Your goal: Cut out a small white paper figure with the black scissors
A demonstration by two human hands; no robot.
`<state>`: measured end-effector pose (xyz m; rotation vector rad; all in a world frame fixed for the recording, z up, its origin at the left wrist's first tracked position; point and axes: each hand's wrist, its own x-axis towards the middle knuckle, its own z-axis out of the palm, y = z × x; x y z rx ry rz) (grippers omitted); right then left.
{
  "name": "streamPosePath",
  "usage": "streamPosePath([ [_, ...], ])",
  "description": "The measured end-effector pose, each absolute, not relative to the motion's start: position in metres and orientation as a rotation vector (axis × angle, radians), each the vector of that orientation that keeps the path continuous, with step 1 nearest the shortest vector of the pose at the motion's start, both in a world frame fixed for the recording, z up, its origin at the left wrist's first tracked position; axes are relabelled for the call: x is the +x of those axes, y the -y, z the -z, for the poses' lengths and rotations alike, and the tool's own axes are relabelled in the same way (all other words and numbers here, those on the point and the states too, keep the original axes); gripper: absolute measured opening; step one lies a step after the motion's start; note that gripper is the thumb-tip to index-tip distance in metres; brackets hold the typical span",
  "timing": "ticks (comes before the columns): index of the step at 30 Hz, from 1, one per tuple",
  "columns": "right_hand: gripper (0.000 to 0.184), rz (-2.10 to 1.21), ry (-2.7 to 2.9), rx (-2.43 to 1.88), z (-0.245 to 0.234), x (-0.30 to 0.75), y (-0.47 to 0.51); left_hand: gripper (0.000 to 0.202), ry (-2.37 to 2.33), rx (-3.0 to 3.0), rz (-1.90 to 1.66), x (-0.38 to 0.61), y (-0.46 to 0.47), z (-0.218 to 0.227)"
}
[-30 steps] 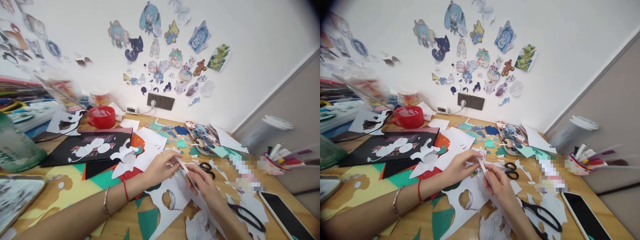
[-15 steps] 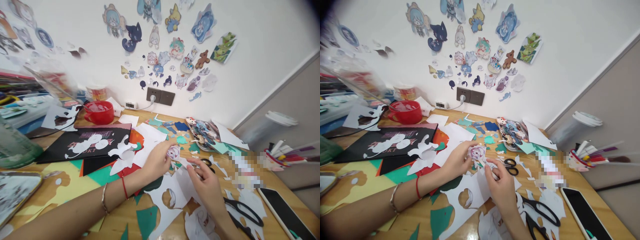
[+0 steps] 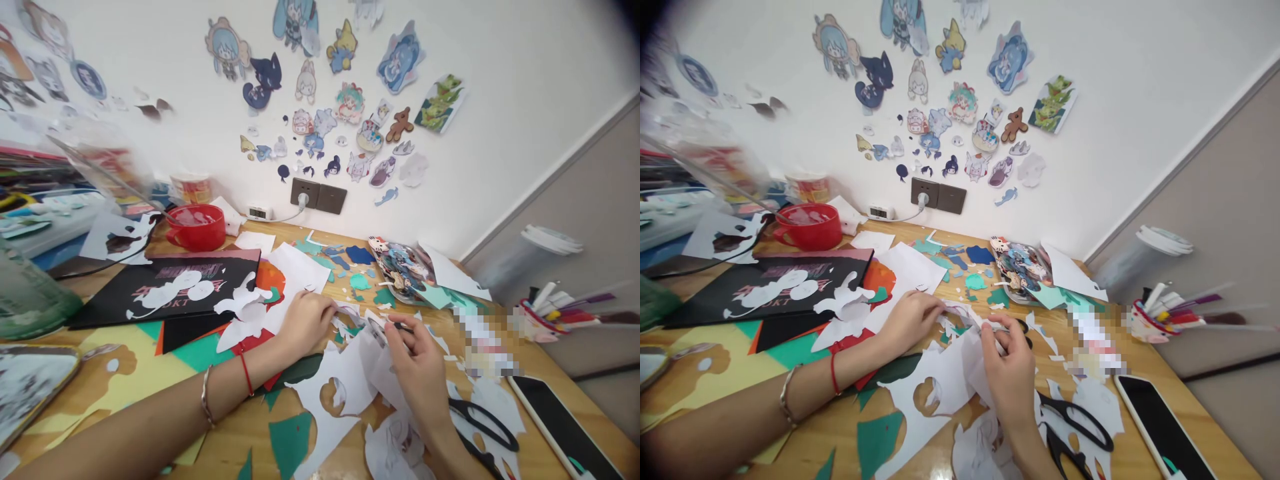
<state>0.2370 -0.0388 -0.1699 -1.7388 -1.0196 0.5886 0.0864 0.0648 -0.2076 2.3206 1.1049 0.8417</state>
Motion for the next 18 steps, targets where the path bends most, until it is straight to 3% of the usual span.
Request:
streamPosePath([
  [7, 0.035, -0.514, 1.070, -1.698, 0.163, 0.241, 0.041, 0.027, -0.977, 2.076, -0.980, 0.087, -0.058, 0.194],
  [18, 0.041, -0.691, 1.465, -1.697, 0.179, 0.240, 0.036, 0.026, -0.677, 1.805, -0.934, 0.087, -0.049, 0.193],
])
